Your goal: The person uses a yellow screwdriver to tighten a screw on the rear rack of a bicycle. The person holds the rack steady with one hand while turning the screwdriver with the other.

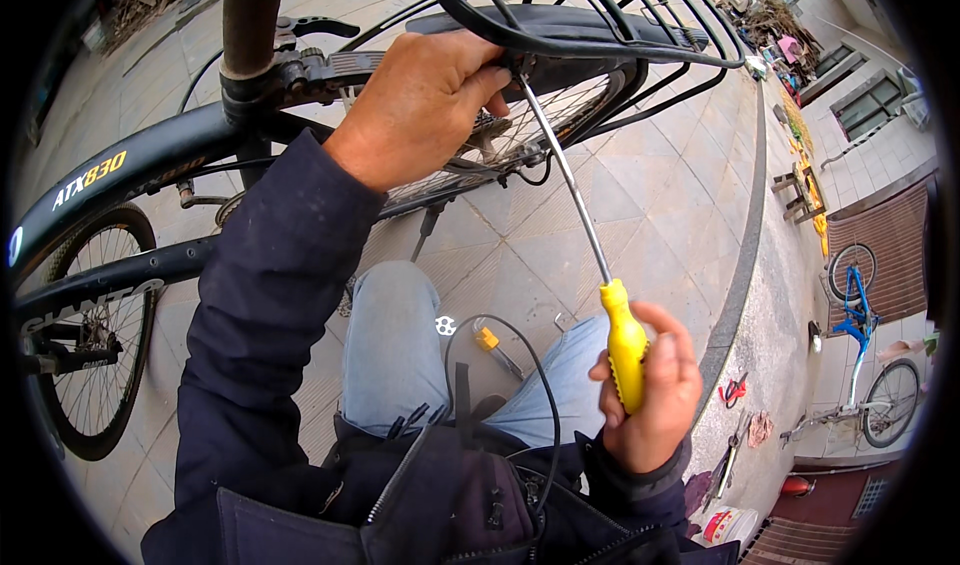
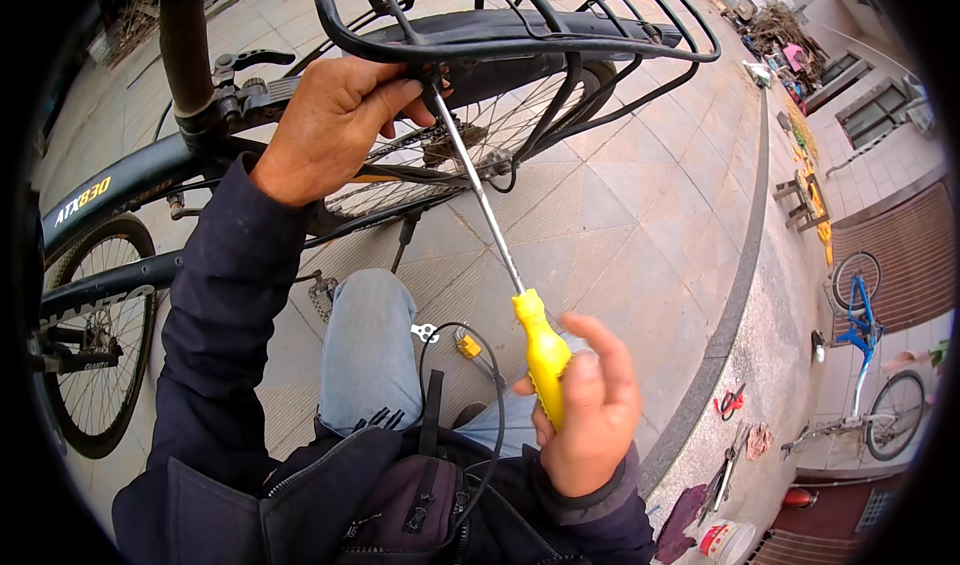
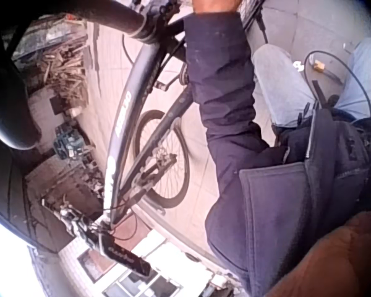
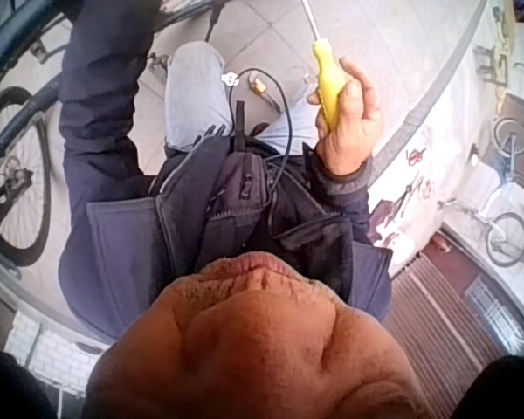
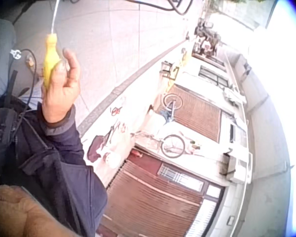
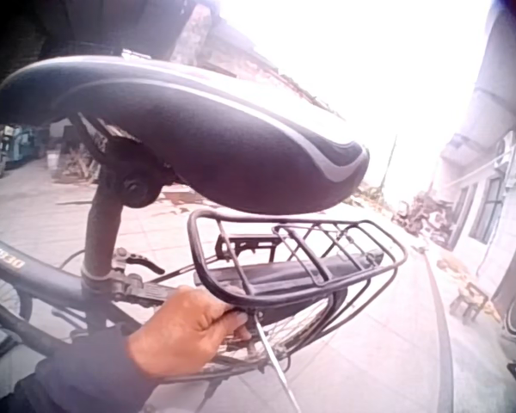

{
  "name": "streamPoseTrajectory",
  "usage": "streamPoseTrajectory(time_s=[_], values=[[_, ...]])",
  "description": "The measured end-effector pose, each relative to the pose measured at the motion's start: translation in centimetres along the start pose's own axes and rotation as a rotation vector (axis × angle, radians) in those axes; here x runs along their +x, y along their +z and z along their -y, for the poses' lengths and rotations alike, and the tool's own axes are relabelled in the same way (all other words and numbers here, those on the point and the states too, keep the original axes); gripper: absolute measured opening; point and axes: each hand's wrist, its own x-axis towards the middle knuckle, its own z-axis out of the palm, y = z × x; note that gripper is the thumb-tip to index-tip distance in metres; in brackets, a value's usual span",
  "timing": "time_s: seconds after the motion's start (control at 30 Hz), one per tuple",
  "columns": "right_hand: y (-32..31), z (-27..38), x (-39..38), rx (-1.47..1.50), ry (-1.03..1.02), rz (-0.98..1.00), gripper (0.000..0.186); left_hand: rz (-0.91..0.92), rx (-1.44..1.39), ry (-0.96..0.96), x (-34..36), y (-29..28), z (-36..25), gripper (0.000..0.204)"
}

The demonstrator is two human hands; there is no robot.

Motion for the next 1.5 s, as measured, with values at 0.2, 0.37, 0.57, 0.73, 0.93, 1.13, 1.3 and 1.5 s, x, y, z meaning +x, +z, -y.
streamPoseTrajectory(time_s=[0.2,0.37,0.57,0.73,0.93,1.13,1.3,1.5], values=[[1.0,-2.0,-0.9,-0.512,-0.637,-0.229,0.059,-0.002,-0.007,0.002,0.0,0.1,0.2,0.02],[1.1,-1.2,-0.5,-0.148,-0.317,-0.155,0.05,0.005,-0.001,0.005,0.0,0.1,0.1,0.02],[0.3,-0.6,-0.3,-0.271,-0.225,-0.216,0.056,0.003,-0.022,-0.004,0.0,-0.1,-0.3,0.021],[0.9,-2.1,-0.2,-0.645,-0.759,-0.283,0.061,-0.015,-0.01,0.01,0.0,0.1,0.0,0.021],[0.2,-2.0,-0.9,-0.213,-0.337,-0.165,0.061,-0.007,-0.011,-0.01,0.0,0.0,-0.2,0.021],[0.9,-3.0,-1.0,-0.616,-0.786,-0.333,0.057,0.003,-0.009,0.001,0.0,0.1,-0.2,0.021],[0.4,-1.9,-0.6,-0.714,-0.789,-0.256,0.055,0.003,0.008,-0.013,0.1,-0.1,-0.1,0.021],[0.8,-2.1,-1.0,-0.43,-0.371,-0.359,0.041,0.005,-0.011,-0.016,0.1,0.2,0.0,0.02]])
